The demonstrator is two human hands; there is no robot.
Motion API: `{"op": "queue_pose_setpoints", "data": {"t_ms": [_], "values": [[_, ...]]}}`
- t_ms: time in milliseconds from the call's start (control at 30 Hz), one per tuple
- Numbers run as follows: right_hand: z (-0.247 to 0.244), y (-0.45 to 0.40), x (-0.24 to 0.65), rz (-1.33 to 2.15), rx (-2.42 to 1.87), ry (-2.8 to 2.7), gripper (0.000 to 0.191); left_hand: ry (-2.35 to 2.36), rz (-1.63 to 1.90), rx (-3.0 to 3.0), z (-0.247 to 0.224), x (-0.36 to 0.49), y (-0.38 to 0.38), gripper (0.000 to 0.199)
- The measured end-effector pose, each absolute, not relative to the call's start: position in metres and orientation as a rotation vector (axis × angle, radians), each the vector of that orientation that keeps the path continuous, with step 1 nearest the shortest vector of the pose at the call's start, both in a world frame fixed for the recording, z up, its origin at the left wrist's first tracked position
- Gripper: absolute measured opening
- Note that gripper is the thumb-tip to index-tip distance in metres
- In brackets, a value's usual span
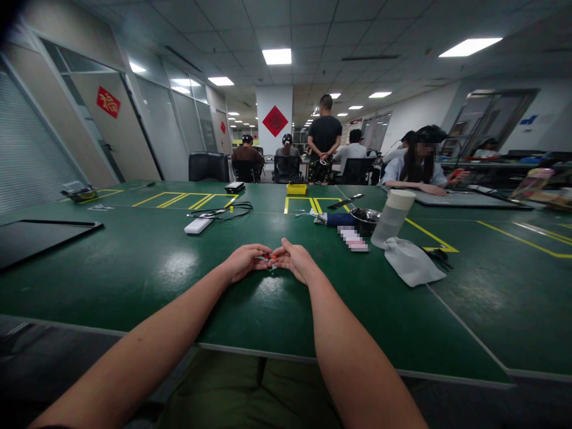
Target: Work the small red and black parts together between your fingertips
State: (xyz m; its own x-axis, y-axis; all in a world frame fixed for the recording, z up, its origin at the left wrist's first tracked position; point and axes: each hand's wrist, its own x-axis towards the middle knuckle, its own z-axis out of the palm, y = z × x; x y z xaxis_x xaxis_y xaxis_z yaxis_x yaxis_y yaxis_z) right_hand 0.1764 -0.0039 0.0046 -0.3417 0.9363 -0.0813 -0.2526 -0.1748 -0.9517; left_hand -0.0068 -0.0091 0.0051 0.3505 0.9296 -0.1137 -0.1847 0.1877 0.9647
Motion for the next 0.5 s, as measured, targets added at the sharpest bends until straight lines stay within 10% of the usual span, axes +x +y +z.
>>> {"op": "queue_pose_setpoints", "data": {"t_ms": [233,500], "values": [[0.0009,-0.0039,0.1765,1.595,-0.958,-1.301,0.006,0.886,0.939,1.206,-0.0005,-0.0077,-0.0083,0.022],[-0.0034,-0.0056,0.1756,1.528,-0.979,-1.422,0.011,0.897,0.947,1.354,-0.0025,-0.0056,-0.0104,0.025]]}}
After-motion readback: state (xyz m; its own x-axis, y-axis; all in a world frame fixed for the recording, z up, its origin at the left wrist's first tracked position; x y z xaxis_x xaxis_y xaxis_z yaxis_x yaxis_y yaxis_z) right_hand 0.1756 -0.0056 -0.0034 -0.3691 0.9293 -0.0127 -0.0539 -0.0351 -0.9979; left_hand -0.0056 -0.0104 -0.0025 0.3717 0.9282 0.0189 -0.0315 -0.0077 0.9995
